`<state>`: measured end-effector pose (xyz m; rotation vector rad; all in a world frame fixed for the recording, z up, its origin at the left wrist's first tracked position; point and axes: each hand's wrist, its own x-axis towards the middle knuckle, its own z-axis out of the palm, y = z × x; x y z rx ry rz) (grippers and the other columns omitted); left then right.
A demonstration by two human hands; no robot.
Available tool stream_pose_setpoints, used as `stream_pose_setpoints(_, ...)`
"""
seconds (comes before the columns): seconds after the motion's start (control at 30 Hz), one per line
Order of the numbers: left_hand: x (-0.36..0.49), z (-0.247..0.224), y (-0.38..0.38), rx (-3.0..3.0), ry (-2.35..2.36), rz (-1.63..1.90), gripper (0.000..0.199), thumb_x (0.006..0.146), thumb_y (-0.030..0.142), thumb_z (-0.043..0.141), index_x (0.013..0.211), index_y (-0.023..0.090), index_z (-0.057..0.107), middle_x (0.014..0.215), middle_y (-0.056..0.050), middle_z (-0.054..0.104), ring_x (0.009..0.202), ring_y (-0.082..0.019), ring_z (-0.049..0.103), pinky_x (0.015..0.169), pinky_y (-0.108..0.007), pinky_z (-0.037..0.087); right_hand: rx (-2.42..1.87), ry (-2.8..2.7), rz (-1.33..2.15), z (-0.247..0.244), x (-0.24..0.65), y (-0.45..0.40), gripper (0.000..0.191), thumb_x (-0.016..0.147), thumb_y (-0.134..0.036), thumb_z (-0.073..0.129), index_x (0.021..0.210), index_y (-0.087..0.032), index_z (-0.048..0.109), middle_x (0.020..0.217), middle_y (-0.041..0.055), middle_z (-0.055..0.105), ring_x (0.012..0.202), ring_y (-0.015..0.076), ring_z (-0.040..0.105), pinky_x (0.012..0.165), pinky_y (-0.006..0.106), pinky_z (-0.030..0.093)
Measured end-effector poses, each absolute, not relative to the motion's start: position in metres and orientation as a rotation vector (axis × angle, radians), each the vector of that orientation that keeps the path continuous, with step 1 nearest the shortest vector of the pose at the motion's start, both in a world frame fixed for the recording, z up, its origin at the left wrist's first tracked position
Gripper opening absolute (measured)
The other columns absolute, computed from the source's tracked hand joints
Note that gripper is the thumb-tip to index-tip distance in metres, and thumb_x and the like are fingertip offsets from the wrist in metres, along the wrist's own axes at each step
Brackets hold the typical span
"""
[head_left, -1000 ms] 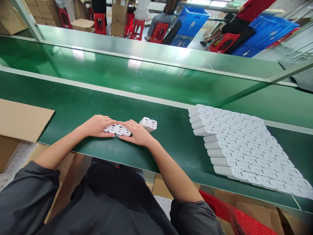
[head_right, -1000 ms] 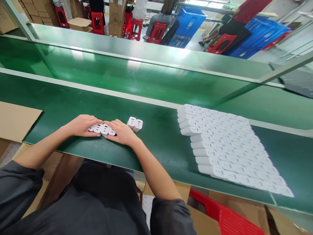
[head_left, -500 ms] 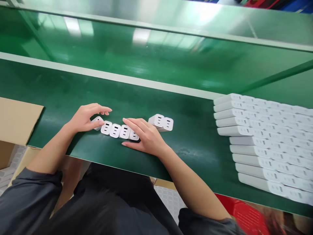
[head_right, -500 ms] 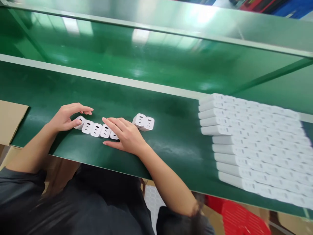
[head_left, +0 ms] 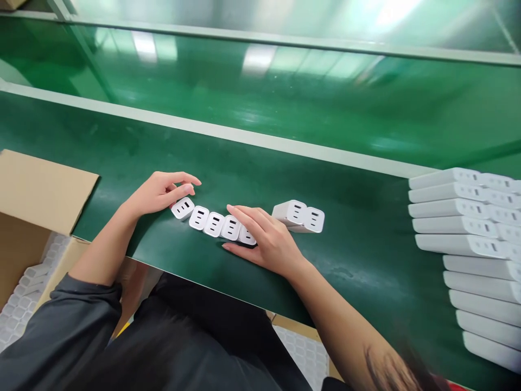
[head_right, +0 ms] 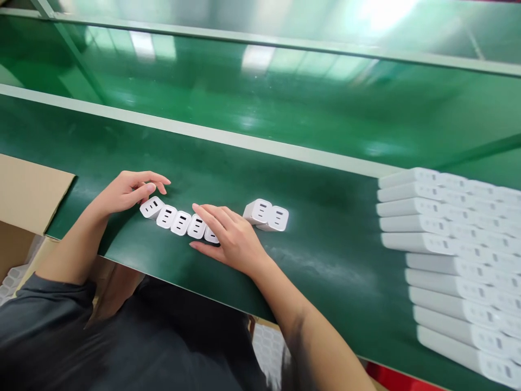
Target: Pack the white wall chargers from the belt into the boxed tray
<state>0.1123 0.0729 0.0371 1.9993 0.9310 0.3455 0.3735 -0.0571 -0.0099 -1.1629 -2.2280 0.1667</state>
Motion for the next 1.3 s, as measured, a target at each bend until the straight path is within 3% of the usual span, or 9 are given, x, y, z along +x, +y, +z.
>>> stream_pose_setpoints(0.4,0.1132,0.0353,0.0722,1.816,0.854,0.267,0.044,0.093,0.053,0.051,0.115,0.018,0.067,0.097,-0.006,0.072,0.057,-0.009,0.059,0.054,-0.021,0.053,-1.163,-2.238,0.17,-0.0108,0.3747,-0.057,0.065,0.089,-0.04,0.067,0.145,-0.021,0.04,0.119,0.0127,0.067,0.098,0.0245,0.067,0.081,0.037,0.058)
stream_pose_setpoints(1.0,0.1131,0.0382,0.0709,1.905,0.863,0.182,0.04,0.093,0.05,0.052,0.116,0.02,0.066,0.093,-0.004,0.072,0.055,-0.009,0.059,0.05,-0.019,0.049,-1.219,-2.227,0.147,-0.0101,0.3777,-0.0584,0.069,0.09,-0.046,0.065,0.148,-0.02,0.038,0.116,0.0116,0.068,0.09,0.0232,0.066,0.075,0.036,0.056)
stream_pose_setpoints(1.3,0.1142,0.0423,0.0702,2.026,0.852,0.134,0.041,0.093,0.049,0.049,0.118,0.021,0.064,0.092,-0.002,0.072,0.051,-0.007,0.054,0.048,-0.019,0.041,-1.271,-2.225,0.148,-0.0105,0.3776,-0.0597,0.059,0.091,-0.05,0.062,0.139,-0.018,0.049,0.115,0.0115,0.07,0.087,0.022,0.066,0.075,0.036,0.055)
